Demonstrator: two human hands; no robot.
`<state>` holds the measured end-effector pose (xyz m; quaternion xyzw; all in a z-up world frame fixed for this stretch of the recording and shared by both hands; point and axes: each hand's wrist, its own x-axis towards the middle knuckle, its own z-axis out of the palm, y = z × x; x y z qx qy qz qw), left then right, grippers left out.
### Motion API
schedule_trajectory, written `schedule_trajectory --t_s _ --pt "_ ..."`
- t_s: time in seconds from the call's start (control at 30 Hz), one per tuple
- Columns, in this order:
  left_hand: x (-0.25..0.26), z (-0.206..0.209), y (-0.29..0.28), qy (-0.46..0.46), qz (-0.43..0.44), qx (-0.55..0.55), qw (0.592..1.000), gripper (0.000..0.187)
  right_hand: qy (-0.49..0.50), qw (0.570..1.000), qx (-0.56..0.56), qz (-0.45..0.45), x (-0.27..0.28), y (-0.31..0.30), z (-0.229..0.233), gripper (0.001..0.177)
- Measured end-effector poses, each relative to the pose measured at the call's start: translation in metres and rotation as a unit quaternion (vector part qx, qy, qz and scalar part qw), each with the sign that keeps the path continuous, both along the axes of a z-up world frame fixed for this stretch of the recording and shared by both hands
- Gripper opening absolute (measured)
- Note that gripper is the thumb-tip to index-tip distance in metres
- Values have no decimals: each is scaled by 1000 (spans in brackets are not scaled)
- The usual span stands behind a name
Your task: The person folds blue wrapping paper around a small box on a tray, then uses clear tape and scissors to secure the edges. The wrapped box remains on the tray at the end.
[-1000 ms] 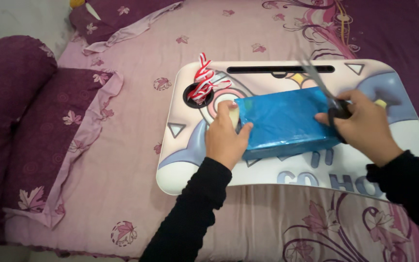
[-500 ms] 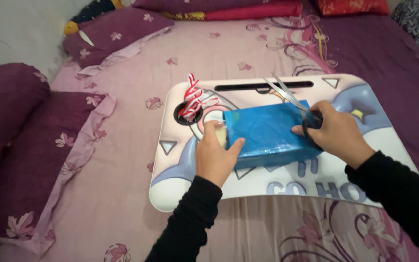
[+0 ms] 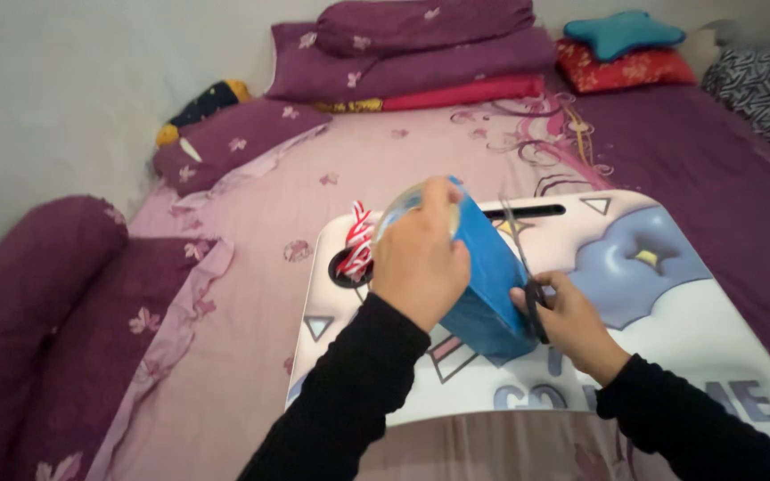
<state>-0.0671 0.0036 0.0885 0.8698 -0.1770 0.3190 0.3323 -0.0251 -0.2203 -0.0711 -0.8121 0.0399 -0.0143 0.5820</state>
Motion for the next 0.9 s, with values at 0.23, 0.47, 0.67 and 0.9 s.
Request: schedule_trajectory --t_s 0.23,0.47,0.67,0.9 --pt "7 16 -28 -26 -158 75 984 48 -279 948 -137 -71 25 -29 79 51" --pt "5 28 -31 -22 -248 110 962 49 -130 980 102 106 31 -43 146 46" --pt "-3 34 -23 -34 -254 157 954 51 -141 982 111 54 -2 -32 138 50" --pt "-15 48 11 43 -246 19 968 50 -150 979 126 53 -31 -27 142 54"
